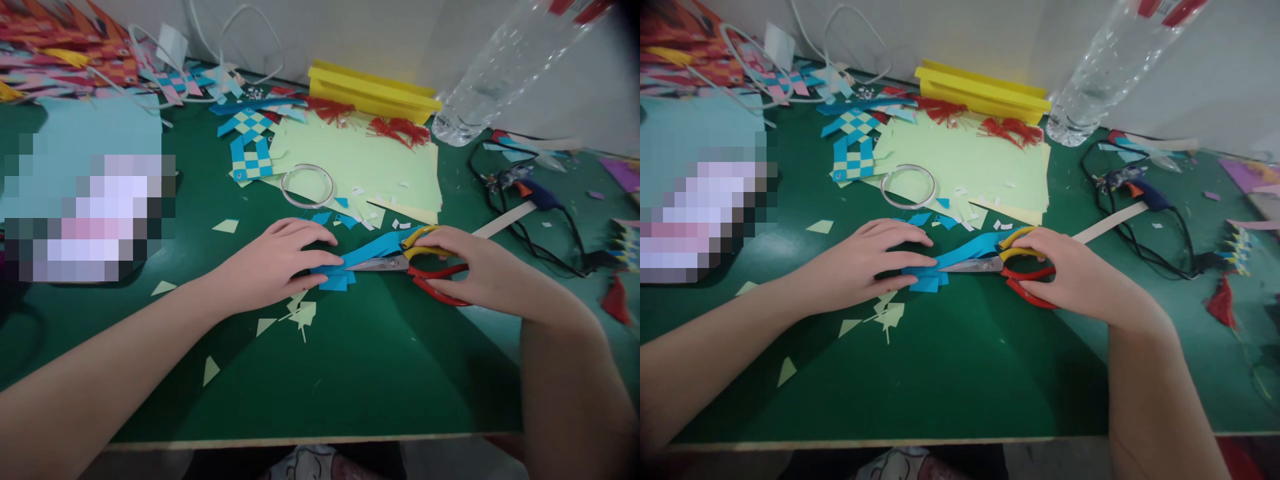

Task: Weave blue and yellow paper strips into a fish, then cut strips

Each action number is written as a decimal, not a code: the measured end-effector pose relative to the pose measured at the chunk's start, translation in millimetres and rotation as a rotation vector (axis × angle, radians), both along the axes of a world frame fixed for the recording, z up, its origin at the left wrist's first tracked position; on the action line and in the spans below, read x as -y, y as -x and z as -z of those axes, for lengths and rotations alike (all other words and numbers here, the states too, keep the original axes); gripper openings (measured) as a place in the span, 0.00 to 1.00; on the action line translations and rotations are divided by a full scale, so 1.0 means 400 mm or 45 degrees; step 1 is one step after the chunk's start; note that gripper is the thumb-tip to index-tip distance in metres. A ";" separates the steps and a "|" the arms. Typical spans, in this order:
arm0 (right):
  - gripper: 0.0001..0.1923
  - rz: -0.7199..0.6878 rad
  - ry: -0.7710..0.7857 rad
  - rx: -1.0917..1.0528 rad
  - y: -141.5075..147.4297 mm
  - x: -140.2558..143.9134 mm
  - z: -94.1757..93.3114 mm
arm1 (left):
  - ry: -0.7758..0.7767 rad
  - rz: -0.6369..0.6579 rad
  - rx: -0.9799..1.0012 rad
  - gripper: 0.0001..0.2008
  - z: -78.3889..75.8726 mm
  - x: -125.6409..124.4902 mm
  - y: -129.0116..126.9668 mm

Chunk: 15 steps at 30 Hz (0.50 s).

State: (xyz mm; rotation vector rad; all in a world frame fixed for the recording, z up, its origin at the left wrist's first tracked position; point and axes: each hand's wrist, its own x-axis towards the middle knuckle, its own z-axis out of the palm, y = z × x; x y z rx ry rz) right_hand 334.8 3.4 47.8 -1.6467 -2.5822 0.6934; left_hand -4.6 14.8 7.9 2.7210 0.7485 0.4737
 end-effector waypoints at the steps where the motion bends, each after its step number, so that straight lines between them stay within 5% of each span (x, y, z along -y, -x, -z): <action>1: 0.25 -0.002 0.001 0.002 0.001 0.000 0.000 | 0.003 0.003 0.000 0.13 0.000 0.000 0.000; 15: 0.25 -0.017 -0.022 -0.033 0.005 0.003 0.008 | 0.024 0.056 0.111 0.10 0.001 0.001 -0.003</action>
